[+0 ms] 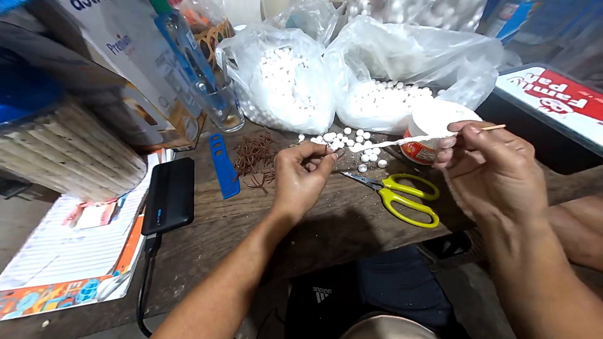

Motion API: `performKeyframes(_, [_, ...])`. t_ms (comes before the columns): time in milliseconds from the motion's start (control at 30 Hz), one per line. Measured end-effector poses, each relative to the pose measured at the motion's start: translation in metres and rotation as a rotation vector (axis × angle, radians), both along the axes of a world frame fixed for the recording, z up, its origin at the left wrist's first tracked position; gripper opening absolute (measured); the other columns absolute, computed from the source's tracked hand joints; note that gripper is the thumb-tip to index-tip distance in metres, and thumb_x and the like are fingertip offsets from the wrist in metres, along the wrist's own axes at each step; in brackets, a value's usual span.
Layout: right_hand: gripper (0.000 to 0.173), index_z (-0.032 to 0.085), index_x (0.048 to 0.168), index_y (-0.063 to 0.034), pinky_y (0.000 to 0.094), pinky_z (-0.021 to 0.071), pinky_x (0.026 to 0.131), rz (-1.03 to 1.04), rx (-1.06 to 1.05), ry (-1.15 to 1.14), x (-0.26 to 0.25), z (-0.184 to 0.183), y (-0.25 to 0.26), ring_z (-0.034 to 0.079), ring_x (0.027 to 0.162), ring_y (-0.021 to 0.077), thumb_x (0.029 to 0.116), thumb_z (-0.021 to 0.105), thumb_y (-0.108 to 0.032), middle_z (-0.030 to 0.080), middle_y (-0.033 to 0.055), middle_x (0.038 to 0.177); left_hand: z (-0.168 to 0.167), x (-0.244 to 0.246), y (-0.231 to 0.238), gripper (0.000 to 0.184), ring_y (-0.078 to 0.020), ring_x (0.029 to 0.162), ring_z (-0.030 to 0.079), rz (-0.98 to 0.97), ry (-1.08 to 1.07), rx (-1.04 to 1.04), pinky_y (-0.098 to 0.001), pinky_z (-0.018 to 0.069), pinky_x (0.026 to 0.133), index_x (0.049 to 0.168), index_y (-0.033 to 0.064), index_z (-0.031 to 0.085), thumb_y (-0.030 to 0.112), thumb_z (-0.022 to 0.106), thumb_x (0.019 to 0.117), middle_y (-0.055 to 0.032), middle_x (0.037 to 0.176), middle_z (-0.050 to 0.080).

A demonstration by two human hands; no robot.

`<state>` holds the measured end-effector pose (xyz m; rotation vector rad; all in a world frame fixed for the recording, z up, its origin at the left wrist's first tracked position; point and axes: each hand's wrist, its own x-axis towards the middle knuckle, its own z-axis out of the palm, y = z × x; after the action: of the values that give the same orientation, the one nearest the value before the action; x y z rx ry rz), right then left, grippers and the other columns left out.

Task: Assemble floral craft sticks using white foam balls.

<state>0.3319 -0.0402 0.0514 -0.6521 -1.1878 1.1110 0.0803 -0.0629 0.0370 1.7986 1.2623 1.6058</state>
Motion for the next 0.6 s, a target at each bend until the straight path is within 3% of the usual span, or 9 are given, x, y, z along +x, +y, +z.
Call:
performKeyframes(167, [0.036, 0.066, 0.098, -0.0142, 0.019, 0.0591, 0.069, -0.247, 0.097, -0.042, 0.049, 0.006, 0.014, 0.069, 0.071, 0.0037, 0.109, 0.032, -0.009, 0.073, -0.0076, 0.083, 0.001, -0.004, -0.001, 0.003, 0.004, 0.059, 0.055, 0.012, 0.005, -0.036, -0.011, 0.0472, 0.054, 0.091, 0.0006, 0.071, -0.002, 0.071, 0.0905, 0.0013, 0.077, 0.066])
performKeyframes(300, [0.024, 0.066, 0.103, -0.0127, 0.0203, 0.06, 0.069, -0.456, 0.255, -0.274, 0.073, -0.003, 0.033, 0.069, 0.071, 0.0021, 0.1067, 0.042, -0.008, 0.072, -0.012, 0.085, 0.002, -0.01, -0.001, 0.004, 0.0025, 0.059, 0.058, 0.042, 0.034, -0.02, -0.0119, 0.0481, 0.053, 0.094, 0.0011, 0.07, -0.001, 0.071, 0.0908, -0.0001, 0.081, 0.068])
performKeyframes(400, [0.016, 0.069, 0.094, -0.013, 0.0144, 0.0529, 0.064, -0.426, 0.19, -0.508, 0.074, -0.009, 0.039, 0.06, 0.068, -0.0058, 0.1007, 0.055, -0.01, 0.069, -0.0148, 0.089, 0.002, -0.013, 0.003, 0.005, 0.0041, 0.063, 0.06, 0.069, 0.003, 0.015, -0.0113, 0.0508, 0.057, 0.095, -0.0007, 0.07, -0.003, 0.07, 0.0905, 0.0001, 0.083, 0.069])
performKeyframes(467, [0.012, 0.071, 0.104, -0.0073, 0.012, 0.0509, 0.065, -0.504, 0.181, -0.645, 0.075, -0.01, 0.04, 0.059, 0.071, -0.0075, 0.0974, 0.065, -0.015, 0.069, -0.0086, 0.098, 0.004, -0.016, 0.006, 0.004, 0.0042, 0.064, 0.061, 0.097, -0.026, 0.006, -0.012, 0.0523, 0.06, 0.093, -0.0006, 0.069, -0.004, 0.069, 0.0901, 0.0013, 0.082, 0.068])
performKeyframes(533, [0.047, 0.061, 0.134, -0.0007, 0.0185, 0.044, 0.072, -0.679, 0.305, -0.811, 0.077, -0.008, 0.033, 0.052, 0.081, 0.0015, 0.0976, 0.069, -0.03, 0.061, 0.0072, 0.107, 0.005, -0.018, 0.011, 0.004, 0.0043, 0.065, 0.063, 0.114, -0.064, -0.009, -0.0133, 0.0551, 0.062, 0.09, -0.0006, 0.069, -0.005, 0.069, 0.0883, 0.003, 0.079, 0.069])
performKeyframes(600, [0.06, 0.052, 0.146, 0.0017, 0.0244, 0.0456, 0.083, -0.78, 0.488, -0.847, 0.063, 0.0, 0.022, 0.055, 0.098, 0.0127, 0.0997, 0.067, -0.033, 0.057, 0.0213, 0.124, 0.004, -0.019, 0.013, 0.003, 0.0046, 0.064, 0.062, 0.117, -0.059, -0.014, -0.013, 0.0545, 0.063, 0.089, -0.0006, 0.069, -0.004, 0.069, 0.0882, 0.0033, 0.078, 0.068])
